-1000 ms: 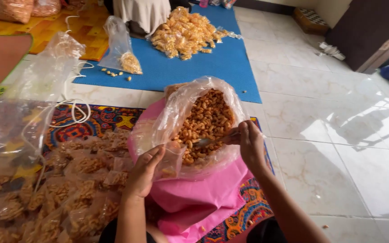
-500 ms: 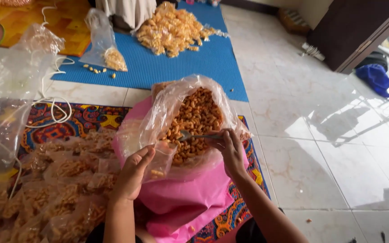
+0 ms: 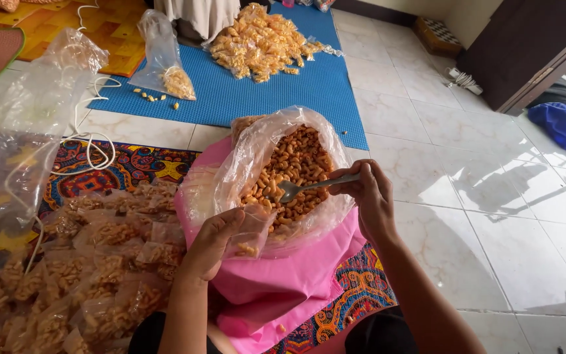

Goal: Bagging roasted nuts from a large bulk container into smaller individual plastic bags using a spoon.

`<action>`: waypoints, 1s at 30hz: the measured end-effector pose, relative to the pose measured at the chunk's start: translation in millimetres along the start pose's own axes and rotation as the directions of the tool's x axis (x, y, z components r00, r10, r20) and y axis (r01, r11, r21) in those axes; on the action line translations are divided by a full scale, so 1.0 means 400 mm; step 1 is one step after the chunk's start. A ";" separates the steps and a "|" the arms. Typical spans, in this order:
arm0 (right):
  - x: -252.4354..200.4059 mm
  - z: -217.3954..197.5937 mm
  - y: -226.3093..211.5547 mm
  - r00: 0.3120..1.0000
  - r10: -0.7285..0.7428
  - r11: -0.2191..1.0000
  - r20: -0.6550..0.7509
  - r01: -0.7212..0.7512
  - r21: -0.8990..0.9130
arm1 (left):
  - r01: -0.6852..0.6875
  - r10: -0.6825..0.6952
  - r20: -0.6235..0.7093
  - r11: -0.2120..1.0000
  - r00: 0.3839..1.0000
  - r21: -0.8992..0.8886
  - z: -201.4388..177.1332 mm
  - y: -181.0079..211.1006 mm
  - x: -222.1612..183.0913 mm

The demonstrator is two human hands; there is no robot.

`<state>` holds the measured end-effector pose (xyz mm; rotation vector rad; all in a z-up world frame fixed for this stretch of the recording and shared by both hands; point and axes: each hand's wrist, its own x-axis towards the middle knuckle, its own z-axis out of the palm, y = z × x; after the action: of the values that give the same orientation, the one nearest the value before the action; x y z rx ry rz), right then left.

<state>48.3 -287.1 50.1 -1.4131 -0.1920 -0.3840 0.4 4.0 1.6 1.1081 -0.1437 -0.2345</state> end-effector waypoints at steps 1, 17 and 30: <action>0.002 0.005 -0.009 1.000 -0.001 1.000 0.003 0.001 -0.001 | -0.002 0.002 -0.001 1.000 1.000 -0.002 0.016 0.016 -0.005; 0.005 0.153 -0.158 0.865 -0.268 0.777 0.425 0.455 -0.435 | -0.037 0.038 -0.028 0.999 0.999 0.038 -0.019 -0.094 0.050; -0.062 0.223 -0.178 0.787 -0.335 0.749 0.517 0.556 -0.360 | -0.017 0.018 0.003 0.992 1.000 -0.125 0.022 0.020 0.012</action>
<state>7.6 -203.6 120.8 -1.9604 -0.8714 -0.5547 3.7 -1.4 12.8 0.9812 -0.1405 -0.2270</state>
